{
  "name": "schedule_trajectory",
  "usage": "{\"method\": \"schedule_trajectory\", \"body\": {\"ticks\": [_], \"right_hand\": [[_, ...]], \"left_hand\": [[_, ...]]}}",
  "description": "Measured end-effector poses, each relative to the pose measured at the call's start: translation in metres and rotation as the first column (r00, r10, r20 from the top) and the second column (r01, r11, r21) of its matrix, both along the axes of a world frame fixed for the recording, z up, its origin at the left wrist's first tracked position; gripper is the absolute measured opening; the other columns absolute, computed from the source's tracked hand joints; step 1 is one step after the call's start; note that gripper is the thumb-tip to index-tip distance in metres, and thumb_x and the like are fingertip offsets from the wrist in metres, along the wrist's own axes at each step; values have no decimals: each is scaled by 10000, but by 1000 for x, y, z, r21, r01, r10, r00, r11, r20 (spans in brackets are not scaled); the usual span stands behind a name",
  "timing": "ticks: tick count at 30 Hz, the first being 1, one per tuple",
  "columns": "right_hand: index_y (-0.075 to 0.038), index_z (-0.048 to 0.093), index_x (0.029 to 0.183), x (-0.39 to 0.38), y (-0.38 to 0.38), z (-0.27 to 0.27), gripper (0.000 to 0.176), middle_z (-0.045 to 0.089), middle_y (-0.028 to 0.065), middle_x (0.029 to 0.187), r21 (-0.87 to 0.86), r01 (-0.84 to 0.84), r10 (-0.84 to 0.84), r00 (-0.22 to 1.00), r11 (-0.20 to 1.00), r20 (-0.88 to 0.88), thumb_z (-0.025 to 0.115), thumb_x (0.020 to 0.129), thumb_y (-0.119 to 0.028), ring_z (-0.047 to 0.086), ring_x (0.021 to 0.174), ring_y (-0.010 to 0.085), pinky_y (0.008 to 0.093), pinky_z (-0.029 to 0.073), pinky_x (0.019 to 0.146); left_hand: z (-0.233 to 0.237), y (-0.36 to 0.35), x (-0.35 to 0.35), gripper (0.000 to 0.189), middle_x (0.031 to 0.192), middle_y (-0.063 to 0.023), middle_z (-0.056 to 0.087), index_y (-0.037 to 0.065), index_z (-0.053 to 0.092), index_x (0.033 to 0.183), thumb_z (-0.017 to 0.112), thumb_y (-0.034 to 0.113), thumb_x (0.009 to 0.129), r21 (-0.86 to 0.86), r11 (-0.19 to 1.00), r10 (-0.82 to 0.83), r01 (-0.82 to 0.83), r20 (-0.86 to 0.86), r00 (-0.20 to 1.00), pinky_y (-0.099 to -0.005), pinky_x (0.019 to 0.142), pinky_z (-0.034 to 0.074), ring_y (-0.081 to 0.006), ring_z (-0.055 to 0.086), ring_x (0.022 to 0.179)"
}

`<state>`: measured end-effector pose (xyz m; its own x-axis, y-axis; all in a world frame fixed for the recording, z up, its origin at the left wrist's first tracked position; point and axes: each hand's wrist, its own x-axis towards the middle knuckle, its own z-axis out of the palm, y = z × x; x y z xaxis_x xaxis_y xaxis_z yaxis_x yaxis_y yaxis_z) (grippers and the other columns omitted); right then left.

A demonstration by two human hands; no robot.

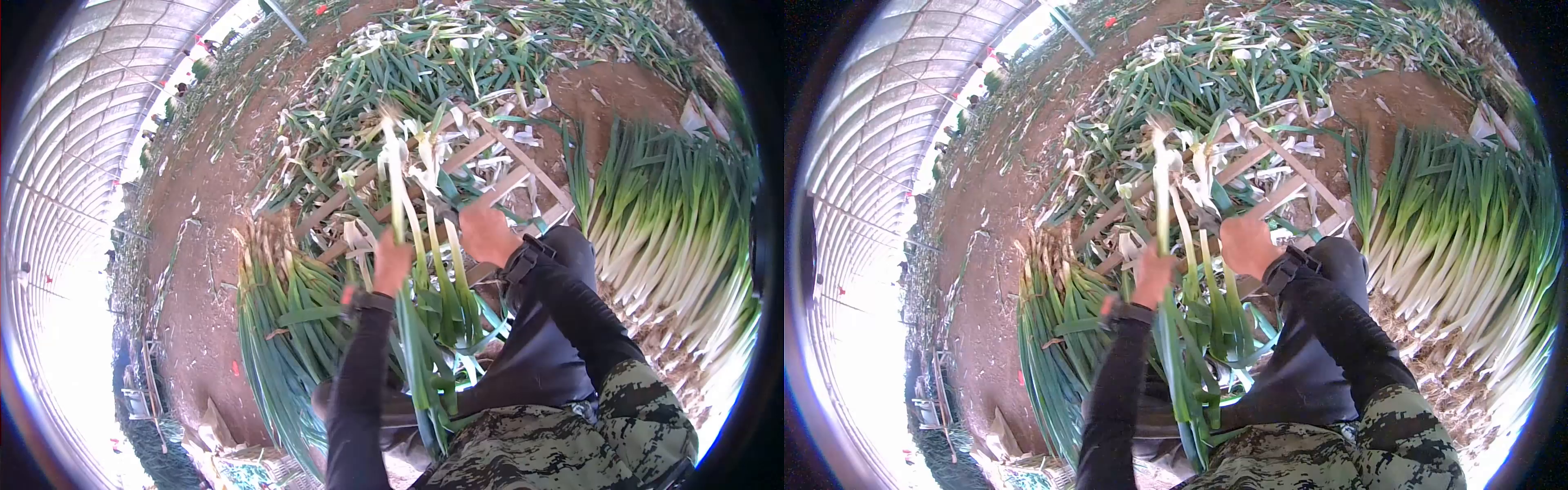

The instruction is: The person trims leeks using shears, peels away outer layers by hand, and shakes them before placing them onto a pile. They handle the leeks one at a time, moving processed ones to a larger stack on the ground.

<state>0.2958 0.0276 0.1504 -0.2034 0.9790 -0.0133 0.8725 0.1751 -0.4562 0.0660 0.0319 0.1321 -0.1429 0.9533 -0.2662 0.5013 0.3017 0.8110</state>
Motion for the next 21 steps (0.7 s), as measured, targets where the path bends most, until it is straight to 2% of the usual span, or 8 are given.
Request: {"method": "schedule_trajectory", "body": {"ticks": [1,3,5,12,15,17,19,21], "right_hand": [[5,692,852,-1,-3,-5,146,705,222,852,32,-14,12,999,999,51,647,796,-123,708,865,412,485,570,769],[20,684,880,-5,-2,-8,139,703,226,866,8,-54,52,990,999,129,646,794,-82,713,856,398,460,576,748],[52,635,939,-6,-1,-10,180,690,253,866,-3,-118,116,979,993,169,617,810,-73,710,850,407,471,570,741],[2,716,892,-28,9,-14,144,707,197,886,-66,-78,91,968,995,234,674,795,-96,720,870,363,436,577,748],[-8,689,837,-35,14,-30,118,695,210,867,-17,-117,118,973,993,200,663,794,-114,703,845,397,473,563,739],[-13,662,785,-38,19,-38,120,685,227,859,40,-181,177,979,983,101,648,793,-132,685,827,430,506,549,734],[13,622,956,-43,19,-31,254,678,259,888,-15,-149,149,989,989,-3,650,790,-177,662,874,465,561,518,774],[16,609,964,-55,13,-6,290,665,265,864,0,-118,118,992,993,40,669,790,-208,641,880,476,575,489,767]], "left_hand": [[-22,-11,7,567,801,-78,621,-40,503,1378,605,1,822,-94,996,16,-5,119,993,-291,459,464,-137,577,581],[-106,-24,-2,492,823,-70,628,-54,549,1312,594,3,825,-2,998,-67,70,225,972,-291,456,459,-140,574,593],[-110,-39,4,446,829,-61,628,-36,576,1282,594,9,839,-67,998,30,-8,340,940,-284,443,451,-134,568,593],[-111,-64,2,404,853,-52,644,71,607,1279,586,47,876,-300,951,241,-77,560,793,-266,408,442,-129,567,595],[-117,-65,-4,436,780,-94,648,70,593,1292,583,75,856,-329,944,242,-24,639,730,-346,459,496,-171,610,574],[-128,-63,2,383,797,-127,665,61,631,1235,598,108,856,-20,999,-30,40,378,925,-390,527,516,-235,651,638],[-128,-73,-16,303,824,-157,683,44,664,1141,609,141,859,99,984,-158,151,74,985,-428,592,528,-302,678,703],[-109,-67,-26,226,861,-185,703,18,694,1011,616,173,865,54,953,-292,299,-109,950,-459,653,531,-372,690,769]]}}
